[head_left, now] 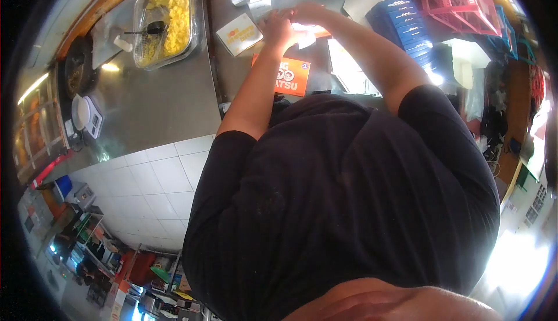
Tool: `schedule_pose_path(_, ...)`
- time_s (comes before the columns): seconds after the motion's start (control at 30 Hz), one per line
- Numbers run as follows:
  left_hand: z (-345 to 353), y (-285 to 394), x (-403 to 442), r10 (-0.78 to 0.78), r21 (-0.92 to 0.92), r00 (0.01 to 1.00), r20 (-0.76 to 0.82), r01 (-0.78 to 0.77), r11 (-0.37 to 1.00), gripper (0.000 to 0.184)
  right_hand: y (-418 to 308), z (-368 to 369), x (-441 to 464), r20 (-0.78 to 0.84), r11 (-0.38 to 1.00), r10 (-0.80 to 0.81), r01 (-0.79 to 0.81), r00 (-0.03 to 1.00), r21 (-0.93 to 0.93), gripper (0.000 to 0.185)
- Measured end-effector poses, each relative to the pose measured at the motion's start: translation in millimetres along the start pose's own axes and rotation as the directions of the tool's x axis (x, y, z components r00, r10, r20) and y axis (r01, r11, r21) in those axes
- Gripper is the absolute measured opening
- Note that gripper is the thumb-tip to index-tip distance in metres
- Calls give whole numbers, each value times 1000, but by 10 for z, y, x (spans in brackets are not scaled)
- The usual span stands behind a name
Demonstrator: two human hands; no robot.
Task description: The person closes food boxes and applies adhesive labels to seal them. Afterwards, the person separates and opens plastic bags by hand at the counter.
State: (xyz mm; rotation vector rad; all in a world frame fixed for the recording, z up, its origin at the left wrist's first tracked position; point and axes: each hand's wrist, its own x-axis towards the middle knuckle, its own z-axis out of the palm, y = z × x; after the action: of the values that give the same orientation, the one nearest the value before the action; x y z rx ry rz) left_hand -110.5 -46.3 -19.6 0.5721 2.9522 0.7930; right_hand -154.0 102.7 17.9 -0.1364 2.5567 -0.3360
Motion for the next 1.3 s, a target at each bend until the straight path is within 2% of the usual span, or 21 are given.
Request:
schedule_pose_path(0.13,25,-14,22,-2,1,1000,14,2,1000,82,-120,10,-63,-47,965,263,-262,964,27,49)
schedule_pose_path(0.23,0,7,4,0,13,1000,18,0,1000,83,-160,-159,-193,1,954,299,-299,954,21,47)
schedule_pose_path(0.33,-60,29,-25,-4,19,999,41,3,1000,84,-79,-337,-275,75,955,297,-297,952,-12,53)
schedule_pose_path(0.47,-118,29,-13,3,34,994,110,-6,999,90,158,-343,-247,43,955,296,-294,954,-45,65)
schedule_pose_path(0.53,-67,0,-39,26,50,998,59,-29,998,90,369,-315,-193,89,948,317,-317,944,-9,66)
schedule_pose_path(0.63,-52,6,-49,43,71,999,33,-46,996,92,747,-132,-151,-48,982,190,-190,981,1,64)
schedule_pose_path(0.77,-143,55,-45,27,62,994,110,-34,998,95,991,57,-79,-205,956,254,-214,945,199,59)
schedule_pose_path(0.87,-180,-3,-12,140,72,988,60,-144,987,93,875,-8,-374,-241,929,283,-204,928,308,53)
schedule_pose_path(0.93,-447,41,-17,113,-127,992,53,-105,986,88,705,-30,-686,-305,928,257,-147,917,341,51)
schedule_pose_path(0.97,-573,68,-65,97,-228,994,51,-83,970,85,601,-10,-845,-297,930,195,-81,935,358,51)
schedule_pose_path(1.07,-933,13,-482,74,-384,981,-178,-138,913,74,375,339,-1272,-246,911,-30,127,969,391,49)
schedule_pose_path(1.1,-1023,-32,-667,-15,-374,995,-103,-24,927,70,92,215,-1553,-9,897,14,-8,1000,441,49)
schedule_pose_path(1.13,-1083,-100,-873,-103,-357,994,-24,88,930,65,-191,93,-1802,232,874,51,-156,971,460,50)
schedule_pose_path(1.2,-1099,-340,-1206,-6,-270,1000,24,12,963,69,-252,238,-1979,396,828,-24,-204,918,522,53)
schedule_pose_path(1.27,-856,-572,-1535,-128,-71,926,355,163,984,84,-156,558,-1971,176,858,-95,-9,980,514,45)
schedule_pose_path(1.3,-731,-690,-1687,-110,-118,929,353,161,980,91,-107,562,-1997,100,816,-147,64,984,574,44)
